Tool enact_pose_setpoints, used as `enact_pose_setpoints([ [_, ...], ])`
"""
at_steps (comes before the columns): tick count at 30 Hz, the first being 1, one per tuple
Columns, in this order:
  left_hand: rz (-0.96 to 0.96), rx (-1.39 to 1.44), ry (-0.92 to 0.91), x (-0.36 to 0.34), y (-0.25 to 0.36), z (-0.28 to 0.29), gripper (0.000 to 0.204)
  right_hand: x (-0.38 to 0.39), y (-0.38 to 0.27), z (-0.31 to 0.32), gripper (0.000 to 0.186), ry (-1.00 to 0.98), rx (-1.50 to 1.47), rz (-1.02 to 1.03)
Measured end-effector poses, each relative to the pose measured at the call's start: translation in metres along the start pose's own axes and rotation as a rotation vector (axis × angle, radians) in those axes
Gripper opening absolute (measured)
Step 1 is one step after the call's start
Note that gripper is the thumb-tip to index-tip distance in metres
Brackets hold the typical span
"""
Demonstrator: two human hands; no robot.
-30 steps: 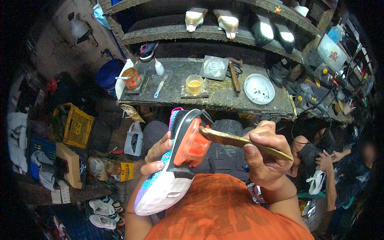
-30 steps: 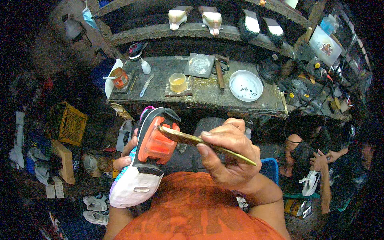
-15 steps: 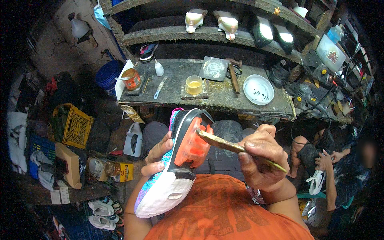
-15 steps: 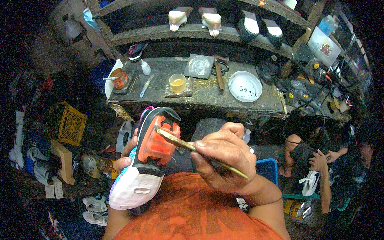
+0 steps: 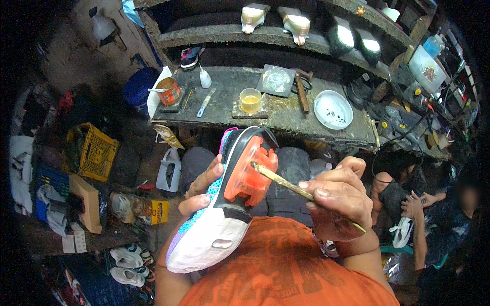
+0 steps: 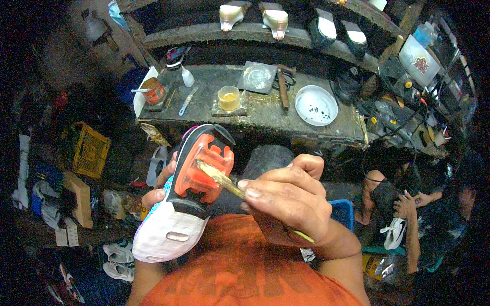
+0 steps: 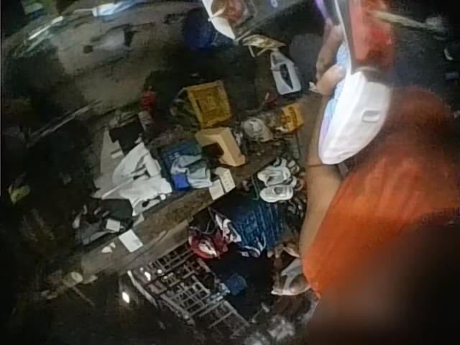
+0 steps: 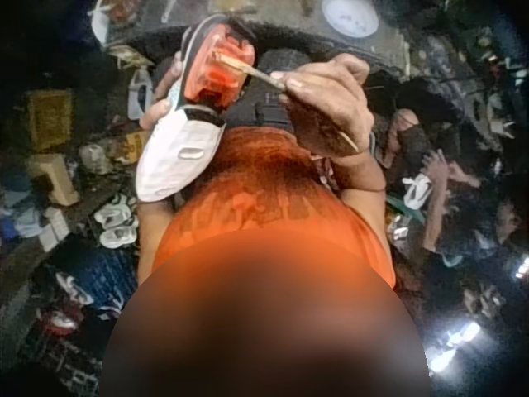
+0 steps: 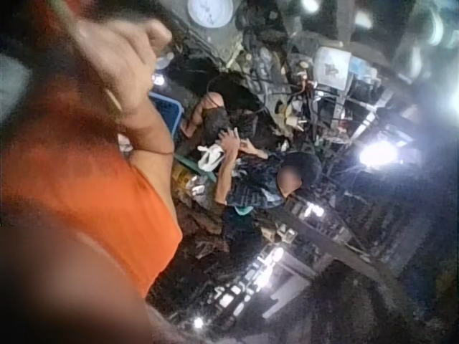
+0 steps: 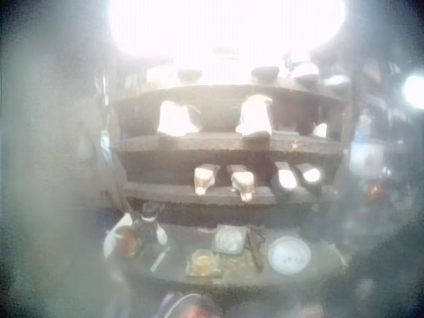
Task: The person paints the sole of a sneaker with a brush, repeatedly dipping the brush into a small container of yellowish liquid. They rotate the shoe to cover different areas of the sole and then place the shoe on a shelf before picking up another shoe to continue painting.
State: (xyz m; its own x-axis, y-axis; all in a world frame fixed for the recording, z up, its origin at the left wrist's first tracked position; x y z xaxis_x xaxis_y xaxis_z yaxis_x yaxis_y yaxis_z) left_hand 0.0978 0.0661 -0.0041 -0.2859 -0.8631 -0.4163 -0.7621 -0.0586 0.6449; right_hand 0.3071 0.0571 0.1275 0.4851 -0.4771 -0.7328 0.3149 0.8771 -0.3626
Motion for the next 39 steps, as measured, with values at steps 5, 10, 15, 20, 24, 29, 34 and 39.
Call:
enact_pose_setpoints([
  [5,-0.064,-0.015,-0.062,-0.003,-0.003,0.001,0.071,0.001,-0.006,-0.007,0.030,-0.093,-0.055,0.059],
  [10,0.070,0.066,-0.057,-0.004,-0.002,0.000,0.071,0.001,-0.005,-0.003,0.027,-0.077,-0.025,0.031],
  [15,0.034,0.041,-0.067,-0.008,-0.003,-0.001,0.070,0.001,-0.004,-0.004,0.026,-0.108,-0.032,0.028],
  [20,-0.018,-0.003,-0.149,-0.007,-0.006,0.005,0.069,0.003,-0.006,-0.003,0.027,-0.124,-0.016,0.034],
  [24,0.033,0.022,-0.175,-0.013,-0.006,-0.001,0.069,0.002,-0.002,-0.004,0.026,-0.142,-0.028,0.009],
  [29,0.389,0.389,0.077,-0.031,-0.023,-0.011,0.078,0.000,0.025,0.019,0.028,0.143,-0.209,-0.119],
  [34,0.518,0.510,0.108,-0.048,-0.033,-0.022,0.082,-0.002,0.030,0.016,0.027,0.067,-0.161,-0.126],
  [39,0.525,0.509,0.128,-0.031,-0.026,-0.017,0.086,-0.004,0.025,0.011,0.029,0.026,-0.115,-0.120],
])
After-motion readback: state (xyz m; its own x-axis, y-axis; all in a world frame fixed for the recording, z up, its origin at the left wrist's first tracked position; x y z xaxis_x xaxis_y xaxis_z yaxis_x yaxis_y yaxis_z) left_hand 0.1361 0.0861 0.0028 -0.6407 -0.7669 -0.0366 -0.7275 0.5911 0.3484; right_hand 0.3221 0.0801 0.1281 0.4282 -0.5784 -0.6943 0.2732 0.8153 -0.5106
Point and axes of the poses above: each hand's wrist, its own x-axis away from the middle knuckle, its own z-axis out of the back of the hand, y = z × x, the point moved 8 cm from there along -x, towards the middle knuckle, and after that the axes turned 6 degrees about -y, right-handed, at the moved point
